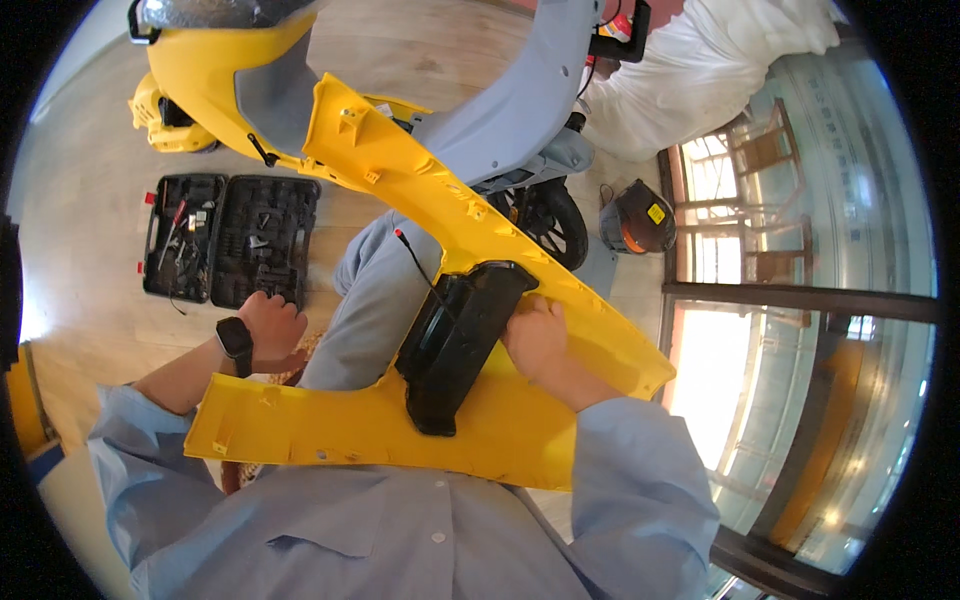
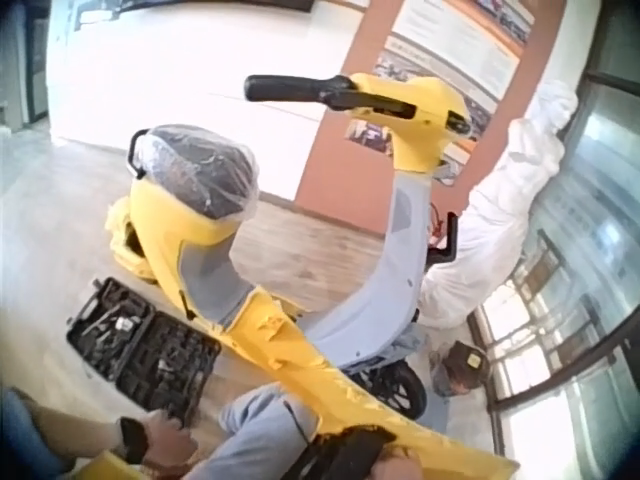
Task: Installing a black internal component into a yellow scooter body panel using a screwdriver.
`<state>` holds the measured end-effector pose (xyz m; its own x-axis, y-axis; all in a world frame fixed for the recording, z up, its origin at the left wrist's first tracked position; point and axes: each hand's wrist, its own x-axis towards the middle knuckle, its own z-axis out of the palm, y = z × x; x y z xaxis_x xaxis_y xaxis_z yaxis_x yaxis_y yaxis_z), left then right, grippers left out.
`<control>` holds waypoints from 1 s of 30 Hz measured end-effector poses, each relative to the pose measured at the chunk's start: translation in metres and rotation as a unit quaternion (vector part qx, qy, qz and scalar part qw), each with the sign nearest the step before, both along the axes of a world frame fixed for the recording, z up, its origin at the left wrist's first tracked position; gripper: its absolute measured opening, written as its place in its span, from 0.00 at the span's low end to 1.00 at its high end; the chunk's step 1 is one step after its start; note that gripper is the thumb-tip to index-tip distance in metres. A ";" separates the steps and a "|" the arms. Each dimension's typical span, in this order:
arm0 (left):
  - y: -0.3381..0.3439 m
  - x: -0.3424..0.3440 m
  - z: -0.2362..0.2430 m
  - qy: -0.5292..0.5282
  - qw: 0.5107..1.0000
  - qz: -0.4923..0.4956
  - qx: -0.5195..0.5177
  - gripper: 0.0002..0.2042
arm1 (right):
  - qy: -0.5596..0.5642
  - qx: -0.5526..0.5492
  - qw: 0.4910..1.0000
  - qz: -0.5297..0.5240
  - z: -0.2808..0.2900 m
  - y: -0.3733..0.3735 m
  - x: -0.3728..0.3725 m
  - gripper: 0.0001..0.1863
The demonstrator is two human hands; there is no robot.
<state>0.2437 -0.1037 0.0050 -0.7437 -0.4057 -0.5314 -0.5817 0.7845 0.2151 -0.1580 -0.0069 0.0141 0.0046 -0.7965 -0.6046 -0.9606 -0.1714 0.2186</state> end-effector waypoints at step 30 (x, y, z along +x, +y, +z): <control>0.034 -0.005 -0.051 0.029 0.992 0.107 0.063 0.23 | 0.014 -0.030 0.990 -0.140 -0.027 0.011 -0.015 0.17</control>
<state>0.2386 -0.0694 -0.0458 -0.6793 -0.4901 -0.5462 -0.7150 0.6097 0.3421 -0.1733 0.0044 -0.0130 -0.2373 -0.7984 -0.5534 -0.9621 0.1144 0.2475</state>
